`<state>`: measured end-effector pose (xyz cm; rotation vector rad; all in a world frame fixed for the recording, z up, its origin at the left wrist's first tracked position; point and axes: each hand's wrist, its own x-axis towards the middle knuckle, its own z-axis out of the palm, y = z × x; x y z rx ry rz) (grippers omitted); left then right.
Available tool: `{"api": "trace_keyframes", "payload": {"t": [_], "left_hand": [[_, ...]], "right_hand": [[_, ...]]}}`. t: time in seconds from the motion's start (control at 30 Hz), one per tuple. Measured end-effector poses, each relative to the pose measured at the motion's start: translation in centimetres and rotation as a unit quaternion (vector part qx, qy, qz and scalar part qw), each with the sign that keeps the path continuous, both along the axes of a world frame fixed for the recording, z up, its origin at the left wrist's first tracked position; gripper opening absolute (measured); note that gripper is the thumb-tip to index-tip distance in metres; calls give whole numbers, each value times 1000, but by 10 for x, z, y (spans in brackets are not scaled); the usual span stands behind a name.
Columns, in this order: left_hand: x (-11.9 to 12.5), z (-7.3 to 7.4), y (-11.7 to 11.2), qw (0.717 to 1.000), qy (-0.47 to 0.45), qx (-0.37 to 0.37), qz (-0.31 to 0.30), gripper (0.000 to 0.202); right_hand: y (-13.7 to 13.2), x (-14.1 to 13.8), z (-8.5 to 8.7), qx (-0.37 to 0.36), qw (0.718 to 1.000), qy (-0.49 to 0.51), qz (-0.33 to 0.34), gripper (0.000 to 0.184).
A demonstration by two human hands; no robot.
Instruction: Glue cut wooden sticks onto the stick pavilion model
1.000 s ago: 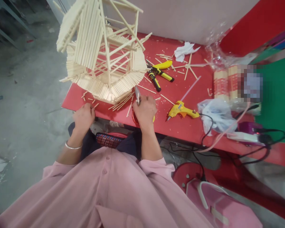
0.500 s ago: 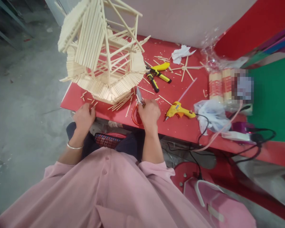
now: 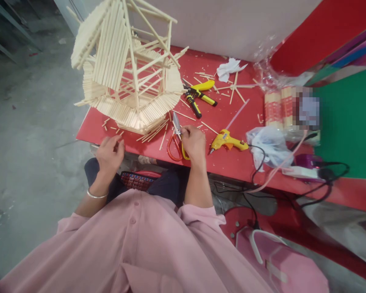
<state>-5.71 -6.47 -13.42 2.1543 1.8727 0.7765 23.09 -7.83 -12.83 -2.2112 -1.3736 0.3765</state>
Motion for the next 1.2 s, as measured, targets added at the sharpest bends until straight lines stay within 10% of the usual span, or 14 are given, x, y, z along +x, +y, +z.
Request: {"api": "trace_keyframes", "payload": {"t": [0.43, 0.6, 0.93, 1.2], "left_hand": [[40, 4, -11, 987, -54, -59, -140, 25], [50, -6, -9, 983, -49, -45, -173, 29], [59, -6, -8, 976, 36, -87, -195, 35], [53, -19, -7, 984, -88, -19, -153, 22]], "right_hand": [[-1, -29, 19, -73, 987, -145, 3, 30], [4, -45, 17, -30, 979, -157, 128, 41], [3, -43, 7, -17, 965, -180, 192, 44], [12, -47, 11, 2, 964, -166, 208, 39]]}}
